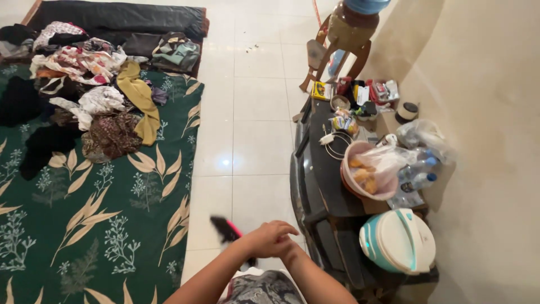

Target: The person sweeps the floor with a broom, moving small debris across tiles in a room with a bed and a television.

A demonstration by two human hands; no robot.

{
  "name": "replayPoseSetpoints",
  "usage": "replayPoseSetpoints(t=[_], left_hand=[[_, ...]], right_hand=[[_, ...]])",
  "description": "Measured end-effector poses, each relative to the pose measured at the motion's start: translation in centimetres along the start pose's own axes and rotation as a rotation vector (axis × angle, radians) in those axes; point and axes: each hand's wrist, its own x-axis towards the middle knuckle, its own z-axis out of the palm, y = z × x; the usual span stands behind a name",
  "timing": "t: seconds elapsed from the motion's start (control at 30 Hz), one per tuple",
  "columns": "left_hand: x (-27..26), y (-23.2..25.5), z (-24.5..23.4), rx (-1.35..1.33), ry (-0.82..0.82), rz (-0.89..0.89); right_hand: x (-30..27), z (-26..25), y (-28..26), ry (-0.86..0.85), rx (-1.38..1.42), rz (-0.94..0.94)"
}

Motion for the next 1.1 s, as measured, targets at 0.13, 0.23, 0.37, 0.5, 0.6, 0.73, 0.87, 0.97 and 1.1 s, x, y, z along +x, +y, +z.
replayPoseSetpoints(t=[0.13, 0.23, 0.37, 0.5, 0.6, 0.73, 0.87, 0.97, 1.1], left_hand=[[0.8, -5.3, -4.3, 0.015, 0.11, 0.106], [1.6, -9.6, -7.4, 0.052, 0.192, 0.049], [3.2, -16.5, -10.9, 0.125, 0.225, 0.013], [7.2, -22.2, -16.3, 0.214, 0.249, -0.018], [9.4, -25.0, -21.6, 0.121, 0.251, -0.102], [13.5, -25.6, -27.0, 0.116, 0.182, -0.141], [15.0, -26.9, -31.0, -0.223, 0.048, -0.146], [15.4, -30.3, -33.9, -0.494, 0.139, -0.289], [16.1, -35.6, -40.2, -0.472, 0.383, -0.38]], right_hand=[[5.1, 4.1, -5.2, 0.042, -0.082, -0.059], [9.6, 7.1, -9.5, 0.08, -0.135, -0.103], [14.6, 10.1, -14.3, 0.143, -0.162, -0.168], [16.8, 12.7, -21.8, 0.203, -0.218, -0.305], [18.4, 13.3, -26.3, 0.085, -0.173, -0.318], [19.1, 12.9, -30.6, 0.086, -0.097, -0.273], [19.1, 11.2, -34.3, 0.391, 0.067, -0.19], [17.9, 9.2, -36.8, 0.348, 0.316, -0.164], [17.1, 7.9, -42.7, 0.304, 0.459, -0.095]])
